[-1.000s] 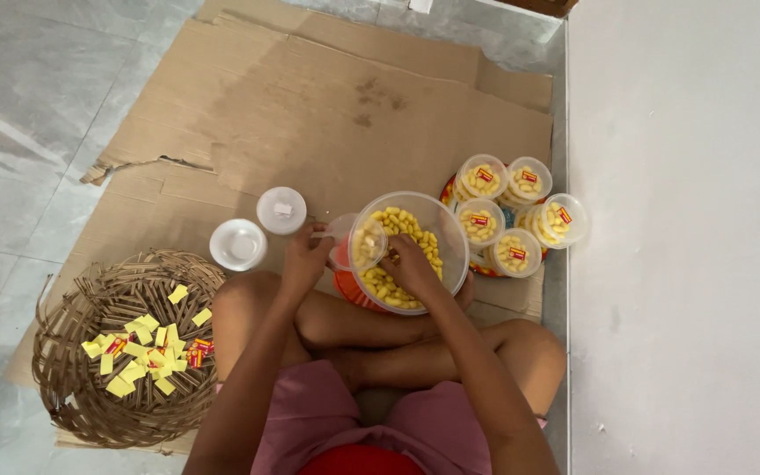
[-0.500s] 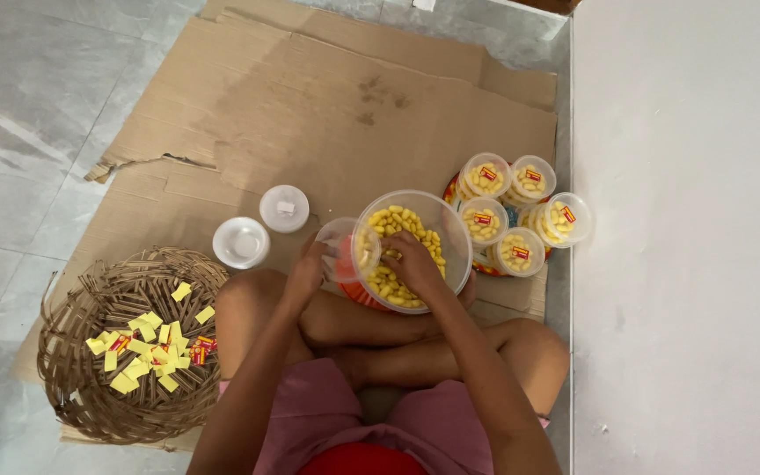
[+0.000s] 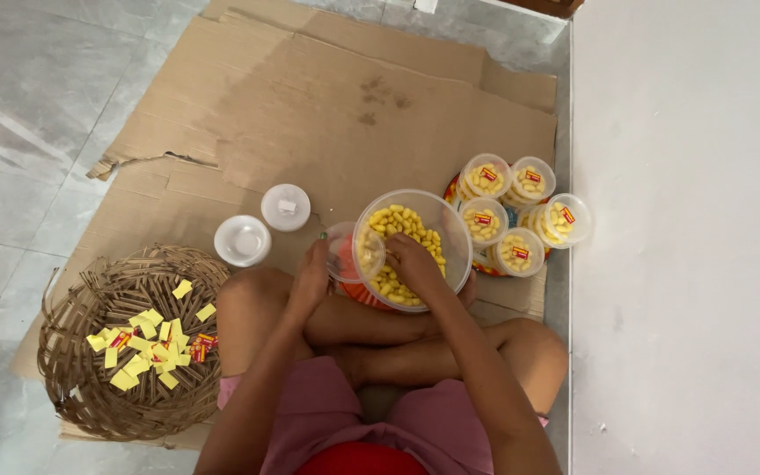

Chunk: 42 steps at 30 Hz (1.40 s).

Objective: Manually filling small plastic containers with yellow snacks and closing them with lids.

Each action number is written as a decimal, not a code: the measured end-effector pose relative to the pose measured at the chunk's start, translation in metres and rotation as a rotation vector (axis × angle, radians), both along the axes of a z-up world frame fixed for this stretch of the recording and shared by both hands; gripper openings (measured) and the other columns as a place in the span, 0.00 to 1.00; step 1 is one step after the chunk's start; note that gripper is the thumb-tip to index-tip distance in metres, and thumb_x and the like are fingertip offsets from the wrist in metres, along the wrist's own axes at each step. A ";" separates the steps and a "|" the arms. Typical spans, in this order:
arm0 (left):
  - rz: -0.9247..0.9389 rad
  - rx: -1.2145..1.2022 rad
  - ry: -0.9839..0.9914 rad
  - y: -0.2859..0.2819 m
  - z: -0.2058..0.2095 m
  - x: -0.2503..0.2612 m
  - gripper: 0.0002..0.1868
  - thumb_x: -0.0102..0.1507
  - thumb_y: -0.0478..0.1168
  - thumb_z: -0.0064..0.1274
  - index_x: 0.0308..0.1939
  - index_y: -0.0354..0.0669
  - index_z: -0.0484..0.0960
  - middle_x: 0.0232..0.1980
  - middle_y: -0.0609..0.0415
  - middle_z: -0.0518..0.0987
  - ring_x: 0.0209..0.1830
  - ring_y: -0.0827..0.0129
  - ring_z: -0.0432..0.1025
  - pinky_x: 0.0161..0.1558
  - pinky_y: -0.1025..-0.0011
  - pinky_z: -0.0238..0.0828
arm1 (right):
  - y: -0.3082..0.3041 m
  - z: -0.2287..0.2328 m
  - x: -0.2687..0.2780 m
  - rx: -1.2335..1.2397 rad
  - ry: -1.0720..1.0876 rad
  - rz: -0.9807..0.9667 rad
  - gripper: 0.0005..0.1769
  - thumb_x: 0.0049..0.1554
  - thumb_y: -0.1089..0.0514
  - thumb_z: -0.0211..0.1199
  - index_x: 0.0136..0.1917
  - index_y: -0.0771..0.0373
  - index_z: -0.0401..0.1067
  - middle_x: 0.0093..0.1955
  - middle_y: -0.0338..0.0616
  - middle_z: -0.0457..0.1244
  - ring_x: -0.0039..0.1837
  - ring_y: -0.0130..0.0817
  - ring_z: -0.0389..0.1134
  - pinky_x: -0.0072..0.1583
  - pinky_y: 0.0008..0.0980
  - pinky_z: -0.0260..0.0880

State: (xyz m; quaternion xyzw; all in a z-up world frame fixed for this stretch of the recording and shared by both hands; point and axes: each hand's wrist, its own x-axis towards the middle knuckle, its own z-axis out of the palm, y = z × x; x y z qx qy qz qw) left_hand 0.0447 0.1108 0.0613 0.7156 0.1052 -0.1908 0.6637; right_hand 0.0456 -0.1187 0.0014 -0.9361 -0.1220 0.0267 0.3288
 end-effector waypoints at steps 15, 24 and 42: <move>-0.076 0.027 -0.244 -0.027 -0.043 -0.012 0.31 0.71 0.58 0.26 0.56 0.45 0.82 0.31 0.43 0.77 0.40 0.49 0.75 0.52 0.55 0.70 | 0.001 0.128 -0.036 0.245 -0.066 -0.045 0.11 0.60 0.61 0.66 0.57 0.58 0.80 0.52 0.48 0.70 0.57 0.48 0.72 0.53 0.38 0.76; -0.064 0.021 -0.228 -0.038 -0.005 -0.028 0.32 0.71 0.59 0.32 0.36 0.38 0.83 0.28 0.39 0.78 0.35 0.49 0.75 0.48 0.54 0.70 | 0.028 0.123 -0.038 -0.200 -0.039 0.233 0.06 0.60 0.58 0.59 0.47 0.60 0.74 0.47 0.50 0.67 0.55 0.55 0.69 0.54 0.49 0.72; 0.029 -0.071 -0.208 -0.038 -0.014 -0.014 0.27 0.69 0.56 0.34 0.53 0.48 0.86 0.29 0.47 0.77 0.35 0.64 0.78 0.45 0.65 0.77 | -0.045 0.079 0.001 0.131 0.002 -0.227 0.14 0.60 0.66 0.60 0.58 0.61 0.79 0.53 0.54 0.71 0.56 0.55 0.73 0.53 0.46 0.77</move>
